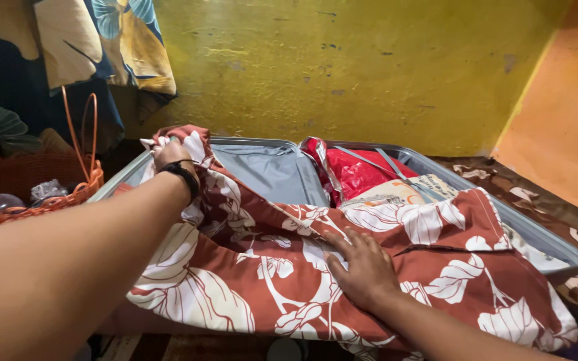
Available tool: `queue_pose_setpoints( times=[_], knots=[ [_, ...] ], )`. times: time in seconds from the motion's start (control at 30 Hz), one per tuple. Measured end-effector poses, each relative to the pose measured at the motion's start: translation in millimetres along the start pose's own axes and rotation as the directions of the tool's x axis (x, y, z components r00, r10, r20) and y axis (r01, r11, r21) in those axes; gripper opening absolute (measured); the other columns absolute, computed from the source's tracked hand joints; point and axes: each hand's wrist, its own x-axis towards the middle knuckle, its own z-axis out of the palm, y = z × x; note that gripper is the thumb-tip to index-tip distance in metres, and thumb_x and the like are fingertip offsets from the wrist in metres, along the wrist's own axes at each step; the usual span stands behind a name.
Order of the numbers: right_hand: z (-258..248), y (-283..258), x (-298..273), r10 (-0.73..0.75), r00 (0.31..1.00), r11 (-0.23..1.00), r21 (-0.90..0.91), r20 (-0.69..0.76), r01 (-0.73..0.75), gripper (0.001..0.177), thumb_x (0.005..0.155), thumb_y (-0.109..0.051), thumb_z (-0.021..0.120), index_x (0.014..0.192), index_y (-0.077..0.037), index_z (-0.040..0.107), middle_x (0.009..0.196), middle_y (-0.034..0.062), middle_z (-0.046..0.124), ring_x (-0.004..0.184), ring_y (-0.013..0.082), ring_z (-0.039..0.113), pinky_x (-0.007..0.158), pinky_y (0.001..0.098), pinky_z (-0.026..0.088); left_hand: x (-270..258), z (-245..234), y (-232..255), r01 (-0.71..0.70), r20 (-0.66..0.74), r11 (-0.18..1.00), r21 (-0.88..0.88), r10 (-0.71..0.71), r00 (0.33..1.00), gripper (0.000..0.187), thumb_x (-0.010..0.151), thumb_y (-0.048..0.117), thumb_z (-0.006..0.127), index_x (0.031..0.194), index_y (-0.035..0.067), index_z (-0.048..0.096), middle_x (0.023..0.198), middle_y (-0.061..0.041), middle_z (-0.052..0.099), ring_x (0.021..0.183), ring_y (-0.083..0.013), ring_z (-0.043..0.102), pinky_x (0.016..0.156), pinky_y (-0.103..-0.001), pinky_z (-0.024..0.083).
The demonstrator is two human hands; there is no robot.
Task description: The person folds a red and white floral-patterned cloth by hand and places it into an open suitcase. The person also handles a red plastic bag and places it into the suitcase.
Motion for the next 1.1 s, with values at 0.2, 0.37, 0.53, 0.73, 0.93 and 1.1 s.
queue_pose_setpoints(
  times=[0.2,0.37,0.53,0.73,0.93,1.1],
  knots=[
    [5,2,-2,0.032,0.999,0.999,0.008,0.004,-0.032,0.060,0.094,-0.056,0.047,0.152,-0.043,0.040,0.163,0.0080,0.030,0.151,0.0346,0.025,0.120,0.0541,0.022,30,-3,2,0.295,0.202,0.797,-0.527,-0.220,0.954,0.030,0.086,0.036,0.064,0.101,0.011,0.067,0.102,-0.007,0.071,0.091,-0.0259,0.069,0.084,-0.042,0.056],
    [7,4,1,0.052,0.998,0.998,0.017,0.020,-0.053,0.061,0.094,-0.057,0.046,0.153,-0.041,0.038,0.163,0.0068,0.031,0.152,0.0329,0.025,0.121,0.0530,0.022,87,-6,40,0.373,0.637,0.641,-0.670,0.239,0.733,0.025,0.091,0.030,0.069,0.104,0.008,0.070,0.107,-0.009,0.074,0.104,-0.0293,0.071,0.098,-0.045,0.058],
    [11,7,1,0.004,0.998,0.999,0.043,-0.067,-0.001,0.064,0.094,-0.057,0.048,0.152,-0.032,0.039,0.161,0.0089,0.035,0.150,0.0335,0.028,0.121,0.0516,0.022,92,12,56,0.391,0.554,0.624,-0.676,0.081,0.829,0.036,0.089,0.032,0.070,0.115,0.008,0.068,0.119,-0.013,0.068,0.113,-0.0327,0.066,0.102,-0.047,0.055],
    [13,8,0,0.027,0.999,0.999,0.021,-0.025,-0.026,0.060,0.094,-0.056,0.046,0.151,-0.039,0.041,0.161,0.0075,0.034,0.150,0.0322,0.028,0.120,0.0522,0.023,61,-24,54,0.237,0.367,0.807,-0.541,-0.026,0.930,0.048,0.086,0.037,0.072,0.124,0.008,0.064,0.129,-0.018,0.058,0.119,-0.0385,0.059,0.105,-0.050,0.048],
    [14,4,0,0.013,0.999,1.000,0.005,-0.045,-0.013,0.059,0.094,-0.056,0.045,0.151,-0.039,0.042,0.160,0.0073,0.035,0.148,0.0328,0.030,0.119,0.0532,0.025,30,-84,26,-0.113,0.007,0.897,0.428,0.122,0.993,0.062,0.082,0.042,0.073,0.132,0.008,0.060,0.140,-0.022,0.049,0.126,-0.0443,0.051,0.108,-0.054,0.042],
    [17,6,-2,0.005,0.996,1.000,0.004,-0.090,-0.005,0.058,0.095,-0.056,0.045,0.150,-0.038,0.044,0.159,0.0065,0.037,0.147,0.0313,0.031,0.118,0.0522,0.026,-9,-55,16,-0.234,0.162,0.477,0.847,0.188,0.969,0.073,0.079,0.045,0.074,0.139,0.008,0.056,0.148,-0.026,0.040,0.131,-0.0492,0.045,0.111,-0.056,0.036]
  ],
)
